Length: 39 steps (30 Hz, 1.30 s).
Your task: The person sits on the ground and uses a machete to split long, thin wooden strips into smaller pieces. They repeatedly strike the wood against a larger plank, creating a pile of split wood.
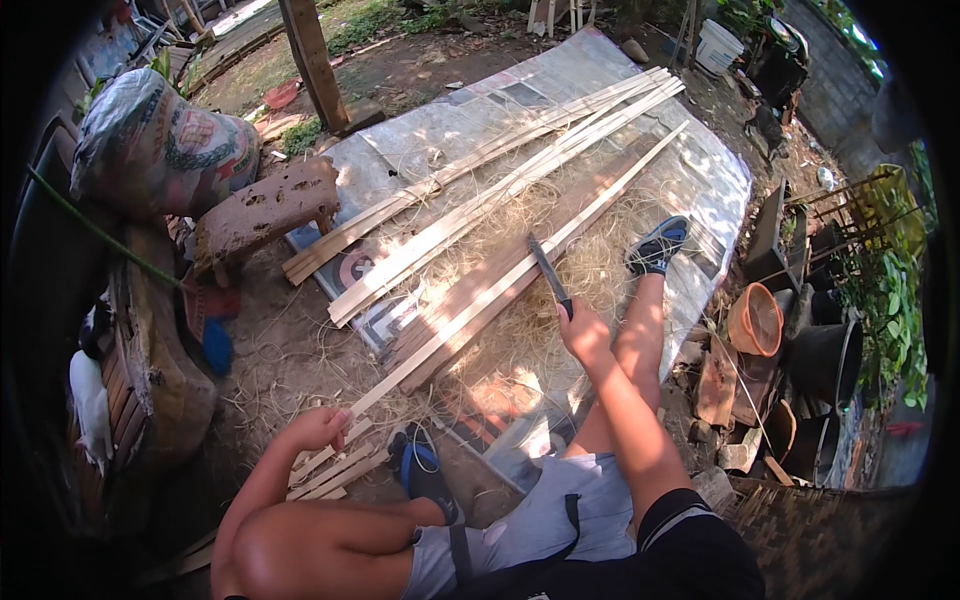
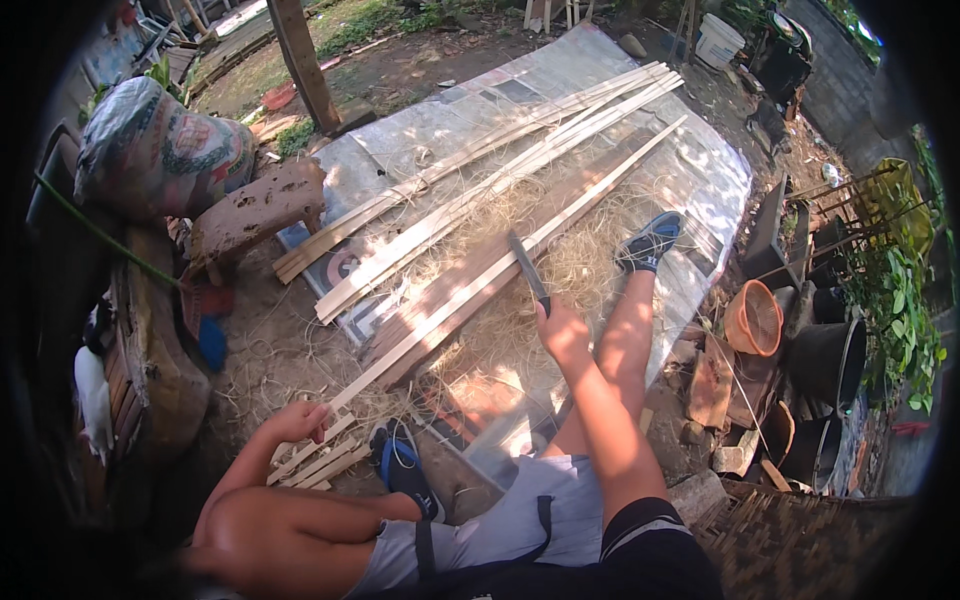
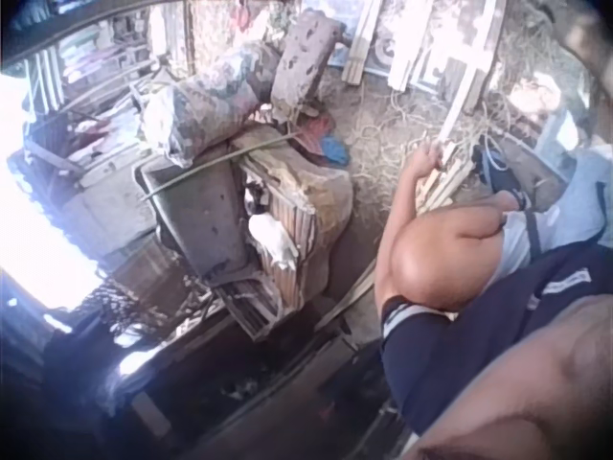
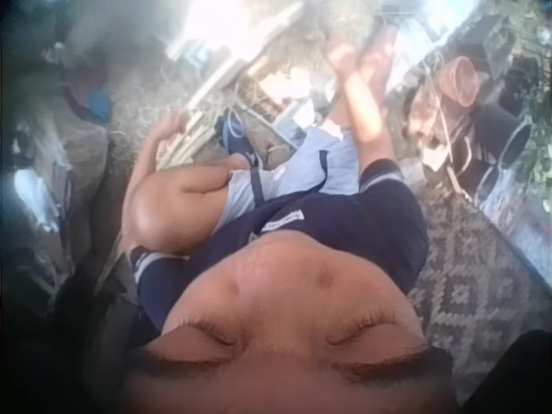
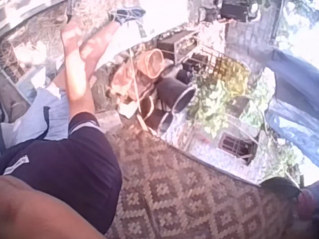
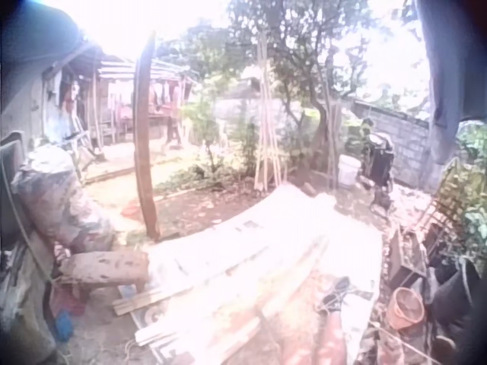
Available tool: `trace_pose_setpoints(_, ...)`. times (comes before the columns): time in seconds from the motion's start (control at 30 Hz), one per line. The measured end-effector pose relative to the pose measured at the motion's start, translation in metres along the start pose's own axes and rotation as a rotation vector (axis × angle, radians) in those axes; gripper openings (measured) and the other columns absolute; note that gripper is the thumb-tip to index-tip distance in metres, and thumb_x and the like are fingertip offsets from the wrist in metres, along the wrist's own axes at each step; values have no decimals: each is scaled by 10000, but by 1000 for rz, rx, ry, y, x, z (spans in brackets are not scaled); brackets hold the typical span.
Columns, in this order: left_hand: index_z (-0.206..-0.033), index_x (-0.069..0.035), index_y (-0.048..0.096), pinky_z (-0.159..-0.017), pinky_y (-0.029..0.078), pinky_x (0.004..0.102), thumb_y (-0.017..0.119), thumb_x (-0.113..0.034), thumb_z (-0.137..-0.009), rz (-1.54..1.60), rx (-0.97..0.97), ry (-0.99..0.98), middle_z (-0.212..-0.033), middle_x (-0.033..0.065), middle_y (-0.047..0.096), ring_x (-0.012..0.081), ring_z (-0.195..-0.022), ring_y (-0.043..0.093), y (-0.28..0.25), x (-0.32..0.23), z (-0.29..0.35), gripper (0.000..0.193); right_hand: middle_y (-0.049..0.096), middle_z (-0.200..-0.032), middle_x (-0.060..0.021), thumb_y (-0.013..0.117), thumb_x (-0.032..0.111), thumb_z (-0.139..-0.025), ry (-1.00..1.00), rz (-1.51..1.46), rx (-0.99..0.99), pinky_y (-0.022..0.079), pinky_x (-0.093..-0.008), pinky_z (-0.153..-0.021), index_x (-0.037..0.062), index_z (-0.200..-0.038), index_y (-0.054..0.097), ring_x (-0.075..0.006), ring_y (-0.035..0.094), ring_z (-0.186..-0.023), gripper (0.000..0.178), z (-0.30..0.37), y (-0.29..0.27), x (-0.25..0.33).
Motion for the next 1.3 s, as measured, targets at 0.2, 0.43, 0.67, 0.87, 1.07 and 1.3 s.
trace_pose_setpoints(0.2, -1075, -48, 635, -586, 497, 290, 462, -393, -1107, 183, 37, 59, -865, 48, 726, 118, -665, 612, -1, 0, -9, 388, 704, -910, -214, 565, 490, -1013, -525, -103, 347, 582, -498, -627, 112, -1210, 611, -416, 715, -731, 429, 102, -8, 129)
trace_pose_setpoints(0.43, -1139, -42, 638, -725, 575, 327, 533, -370, -1086, 269, 233, -47, -1005, 64, 717, 169, -826, 703, -19, 10, -13, 348, 712, -868, -218, 601, 440, -1005, -38, -44, 43, 553, -533, -686, 75, -1145, 614, -452, 693, -787, 391, 3, 5, 6)
trace_pose_setpoints(0.67, -948, 15, 700, -709, 532, 420, 721, -414, -946, -284, -500, 183, -761, 136, 662, 209, -782, 698, 29, -71, -31, 430, 654, -719, -170, 569, 443, -1018, -507, -11, 235, 579, -506, -629, 124, -1160, 589, -407, 709, -710, 350, 87, -2, 104)
trace_pose_setpoints(0.87, -879, -28, 664, -597, 484, 348, 677, -389, -989, 69, -291, 128, -710, 64, 650, 133, -645, 583, 12, -66, -25, 378, 691, -771, -216, 575, 460, -1021, -82, -88, -27, 552, -494, -593, 68, -1101, 596, -416, 692, -681, 401, 13, 20, -7)
trace_pose_setpoints(1.07, -999, -78, 624, -539, 477, 254, 570, -357, -1066, 297, 55, 66, -766, 29, 679, 78, -629, 602, 5, -12, -21, 291, 714, -883, -208, 565, 516, -1007, -430, -59, 182, 568, -521, -684, 108, -1162, 608, -437, 707, -794, 439, 30, 2, 35)
trace_pose_setpoints(1.3, -998, -36, 635, -628, 536, 404, 650, -327, -1009, -89, -279, 113, -783, 138, 700, 263, -705, 690, 9, -36, 2, 292, 713, -877, -197, 552, 477, -1024, -256, 27, 141, 575, -488, -679, 99, -1125, 608, -397, 717, -758, 396, 9, 2, 28)
Point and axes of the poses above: each hand's wrist, its own z-axis away from the middle knuckle, its own y-axis out of the palm, x = y × z, the point moved 3 cm from there along -z, towards the middle knuckle
